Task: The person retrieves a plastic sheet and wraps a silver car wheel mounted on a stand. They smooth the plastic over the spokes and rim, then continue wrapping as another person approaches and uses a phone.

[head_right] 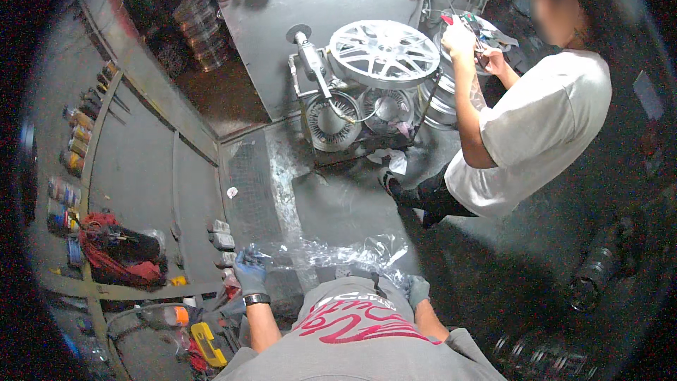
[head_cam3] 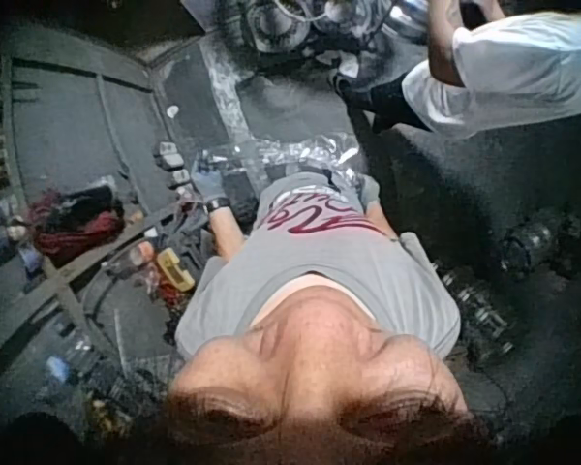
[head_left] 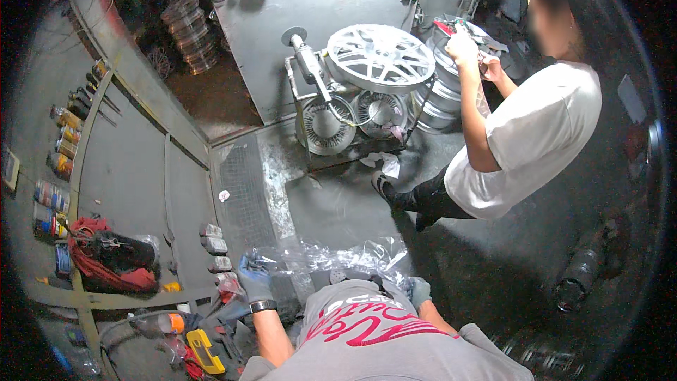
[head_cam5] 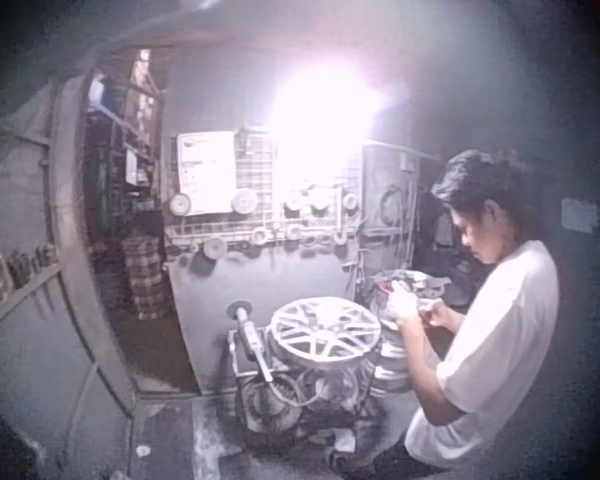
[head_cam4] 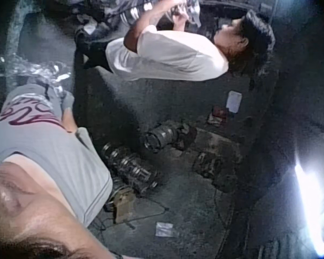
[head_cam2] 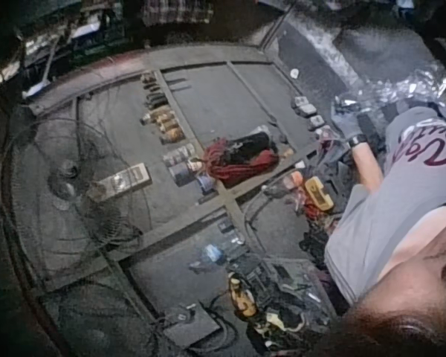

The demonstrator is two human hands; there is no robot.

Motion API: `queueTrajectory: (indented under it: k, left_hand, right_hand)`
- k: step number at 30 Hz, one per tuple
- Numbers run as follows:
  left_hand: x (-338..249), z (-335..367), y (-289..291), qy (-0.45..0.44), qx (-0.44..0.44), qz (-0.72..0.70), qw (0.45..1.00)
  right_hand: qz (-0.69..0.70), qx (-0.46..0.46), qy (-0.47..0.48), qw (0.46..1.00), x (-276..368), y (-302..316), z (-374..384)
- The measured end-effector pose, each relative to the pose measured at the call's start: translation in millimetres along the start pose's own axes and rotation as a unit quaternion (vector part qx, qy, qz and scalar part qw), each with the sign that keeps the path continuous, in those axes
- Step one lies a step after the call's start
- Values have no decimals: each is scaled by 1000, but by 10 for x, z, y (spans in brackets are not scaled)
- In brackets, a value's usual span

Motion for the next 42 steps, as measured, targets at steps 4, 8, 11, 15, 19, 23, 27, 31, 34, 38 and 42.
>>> queueTrajectory:
  k: [4, 8, 11, 15, 19, 23, 27, 31, 34, 38, 42]
  left_hand:
    - [-37, 80, 97, 2, 18, 3, 1000]
    - [-34, 69, 98, -3, 26, 1, 1000]
    - [-36, 139, 124, 2, 15, -5, 1000]
    - [-18, 165, 113, -12, -4, -6, 1000]
    - [-20, 229, 153, -1, 19, 6, 1000]
    - [3, 182, 74, 3, 8, 3, 1000]
    - [11, 98, -2, 5, 2, 2, 1000]
    - [-4, 102, 6, -1, 8, 13, 1000]
    - [-19, 196, 100, 9, 29, 9, 1000]
    - [-38, 267, 193, 10, 33, 19, 999]
    - [-68, 305, 230, 15, 35, 13, 999]
  right_hand:
    - [-2, -11, 9, 1000, 104, -63, -64]
    - [7, -15, 40, 999, 72, -54, -22]
    - [32, -11, 11, 999, 54, -64, -4]
    - [-11, 6, 23, 1000, 83, -51, -42]
    - [18, -2, 1, 1000, 91, -58, -81]
    - [30, -10, -1, 1000, 55, -53, -79]
    - [25, -2, 17, 1000, -28, -33, -17]
    - [55, 2, -19, 998, -47, -43, -51]
    - [61, -7, -29, 998, -74, -52, -40]
    - [-21, -2, 45, 999, -157, -37, 102]
    - [-45, 0, 38, 998, -101, -48, 69]
Point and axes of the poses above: each hand's wrist, its own z-axis towards the middle knuckle, its own y-axis out of the back of the hand, x = y × z, the point moved 4 cm from there along z, towards the middle knuckle, and after that the axes turned 7 degrees about -z, right-handed, at the moved point
